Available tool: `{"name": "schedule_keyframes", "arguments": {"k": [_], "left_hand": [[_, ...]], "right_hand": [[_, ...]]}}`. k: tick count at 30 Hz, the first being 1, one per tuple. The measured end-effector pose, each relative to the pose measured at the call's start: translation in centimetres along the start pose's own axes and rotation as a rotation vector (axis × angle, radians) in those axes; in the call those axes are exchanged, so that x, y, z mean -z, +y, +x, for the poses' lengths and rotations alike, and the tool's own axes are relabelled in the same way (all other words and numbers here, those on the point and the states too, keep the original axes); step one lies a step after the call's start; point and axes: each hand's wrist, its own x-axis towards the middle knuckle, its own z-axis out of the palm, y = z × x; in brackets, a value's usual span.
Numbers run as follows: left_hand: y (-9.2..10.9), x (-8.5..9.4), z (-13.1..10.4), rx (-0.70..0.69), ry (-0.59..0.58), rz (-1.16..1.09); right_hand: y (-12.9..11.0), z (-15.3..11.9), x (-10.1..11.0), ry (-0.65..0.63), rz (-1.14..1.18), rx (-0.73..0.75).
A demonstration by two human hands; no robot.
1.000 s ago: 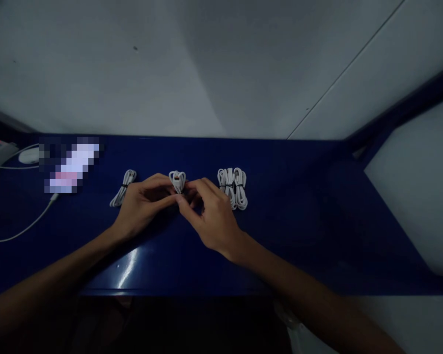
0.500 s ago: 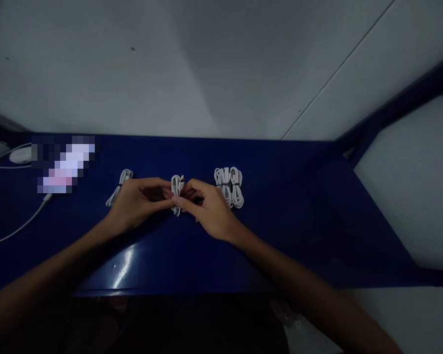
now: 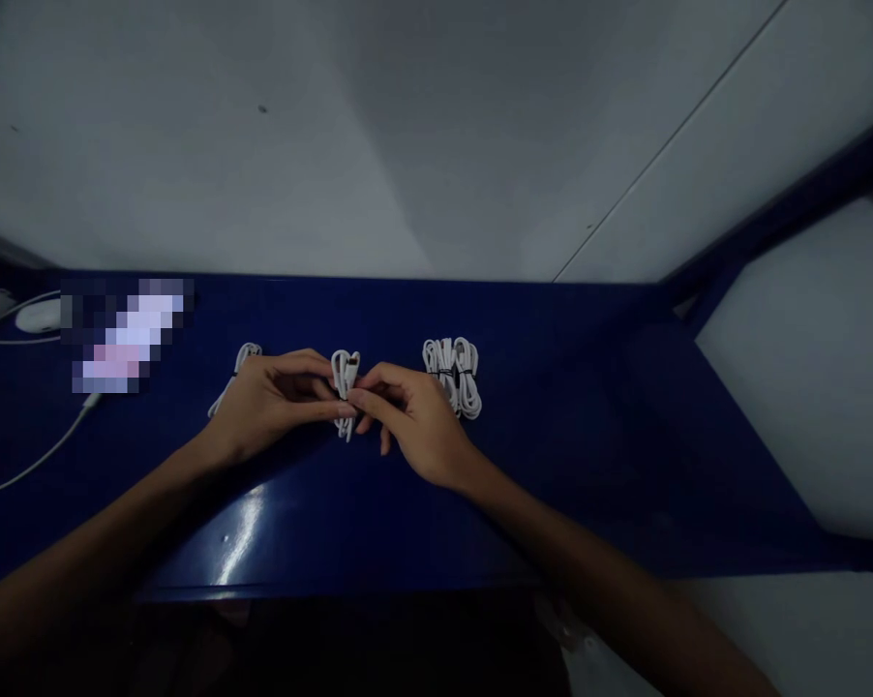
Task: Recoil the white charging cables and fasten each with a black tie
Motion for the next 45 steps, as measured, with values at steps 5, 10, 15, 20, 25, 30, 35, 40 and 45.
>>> {"name": "schedule_keyframes", "arguments": {"k": [5,10,15,20,25,30,35,40,45], "left_hand": [[1.1,-0.1,-0.2,0.124,-0.059,-0.115],[1.1,-0.3,-0.4,0.143,-0.123,-0.227],[0.4,-0.8,-0.5,0.149,-0.07,-0.255],[0.6,-1.0,-0.5,0.156,-0.058,-0.224],[1.3,-1.0,-0.4,0.081,-0.029,-0.16],[1.1,-0.7,-0.3,0.034,-0.068,-0.131],[1.3,-0.6,-0.2,-0.008,-0.019,-0.059],[2.0,-0.8,-0.4,-0.082,0.043,0.019],[1.7,-0.7,-0.4,-0.014,0.021,-0.04]], "right_hand": [[-0.4,-0.2,-0.1,0.054,-0.006,0.031],[-0.5,-0.5,-0.5,0.134,-0.14,0.087],[-0.2,-0.8,-1.0,0.228,-0.489,0.255],[-0.2,-0.7,-1.1,0.23,-0.639,0.382],[-0.8,-0.6,-0.8,0.252,-0.537,0.227],[-0.8,-0.3,-0.6,0.198,-0.153,-0.002],[-0.8,-0.1,-0.5,0.112,0.254,-0.217],[-1.5,-0.2,-0.6,0.082,0.417,-0.324],[-1.7,-0.6,-0.6,0.13,0.214,-0.264]]}}
